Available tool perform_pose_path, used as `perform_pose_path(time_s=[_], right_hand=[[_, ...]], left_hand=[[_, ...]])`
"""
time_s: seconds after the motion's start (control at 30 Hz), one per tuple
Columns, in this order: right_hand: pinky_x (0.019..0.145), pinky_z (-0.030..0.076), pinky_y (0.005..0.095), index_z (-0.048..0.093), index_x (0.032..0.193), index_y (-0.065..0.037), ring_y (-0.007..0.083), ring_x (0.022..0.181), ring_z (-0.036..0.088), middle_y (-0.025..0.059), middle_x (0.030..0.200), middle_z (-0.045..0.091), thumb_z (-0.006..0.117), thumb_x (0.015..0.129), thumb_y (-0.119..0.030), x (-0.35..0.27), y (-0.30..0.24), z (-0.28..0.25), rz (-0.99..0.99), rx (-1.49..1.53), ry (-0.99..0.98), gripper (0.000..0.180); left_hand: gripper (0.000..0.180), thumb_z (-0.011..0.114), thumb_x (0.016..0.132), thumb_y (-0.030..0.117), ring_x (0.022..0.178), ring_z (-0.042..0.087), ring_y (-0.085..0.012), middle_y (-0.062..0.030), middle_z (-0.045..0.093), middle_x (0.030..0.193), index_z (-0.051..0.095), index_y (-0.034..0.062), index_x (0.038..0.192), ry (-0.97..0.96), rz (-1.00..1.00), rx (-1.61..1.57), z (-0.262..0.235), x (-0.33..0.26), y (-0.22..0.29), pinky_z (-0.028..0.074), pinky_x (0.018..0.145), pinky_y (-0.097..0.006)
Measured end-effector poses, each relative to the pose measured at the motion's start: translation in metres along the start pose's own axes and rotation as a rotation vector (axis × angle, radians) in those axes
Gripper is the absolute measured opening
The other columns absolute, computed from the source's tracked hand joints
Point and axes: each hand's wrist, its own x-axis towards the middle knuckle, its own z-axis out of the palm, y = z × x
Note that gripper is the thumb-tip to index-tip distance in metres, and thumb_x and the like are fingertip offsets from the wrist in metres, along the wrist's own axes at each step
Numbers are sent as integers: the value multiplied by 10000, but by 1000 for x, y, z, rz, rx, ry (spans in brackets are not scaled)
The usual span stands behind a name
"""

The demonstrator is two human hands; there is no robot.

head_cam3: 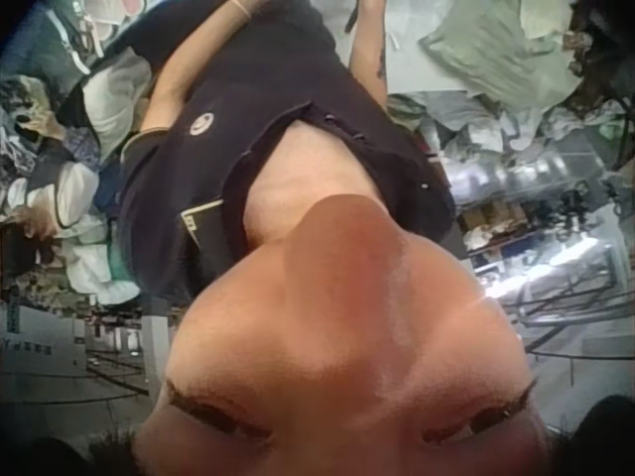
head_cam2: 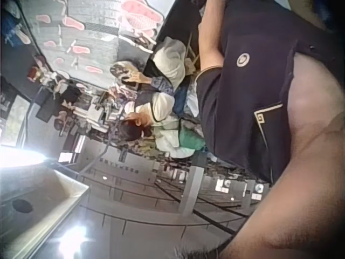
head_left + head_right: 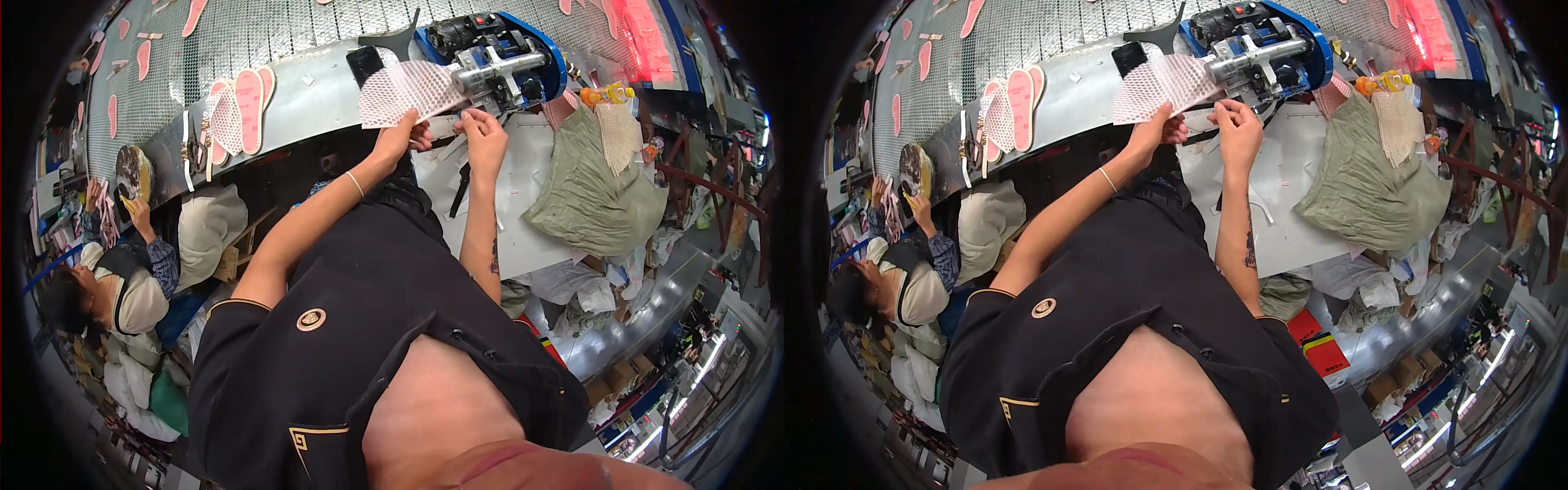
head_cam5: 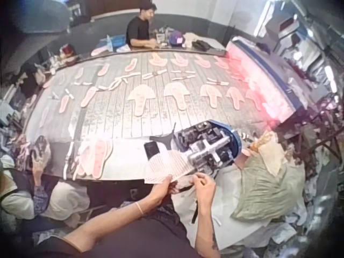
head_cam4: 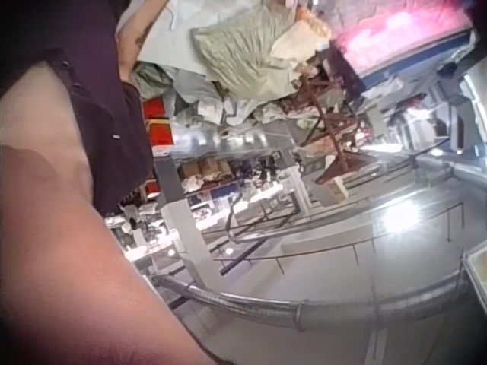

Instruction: The person repeatedly picks up pink foot-shaped insoles and white perforated mesh sheets from a conveyor belt. They place the mesh onto the insoles and feed the combined pieces into a blue machine to bond them. The person then removes the finished sandals from the machine and places them on the belt.

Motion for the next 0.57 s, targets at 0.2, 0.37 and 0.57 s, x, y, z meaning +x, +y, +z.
perform_pose_path(time_s=[0.2, 0.37, 0.57], right_hand=[[659, 485, 230, 659, 960, 39, 106, 695, 648, 85, 759, 700, 625, 911, -140, -21, -15, 17, 35, 65, -67, 189], [890, 472, 296, 443, 1354, 16, 154, 1045, 595, 147, 1202, 617, 548, 949, -105, -40, -58, 35, -34, 365, -362, 436], [1091, 367, 390, 285, 1465, -35, 219, 1326, 420, 122, 1456, 408, 722, 846, -235, -63, -14, 57, -111, 803, -446, 784]], left_hand=[[466, 345, 1028, 368, 635, 654, -184, -144, 669, 801, 566, -36, 958, 305, 266, 15, -22, 27, 31, 527, 578, -293], [346, 580, 915, 197, 908, 686, -271, -189, 616, 1179, 563, 28, 1216, 143, 740, 589, -25, -43, 79, 567, 731, -336], [536, 682, 789, 105, 1071, 648, -306, -169, 497, 1389, 578, 162, 1312, -79, 1129, 996, -27, -105, 121, 569, 822, -340]])
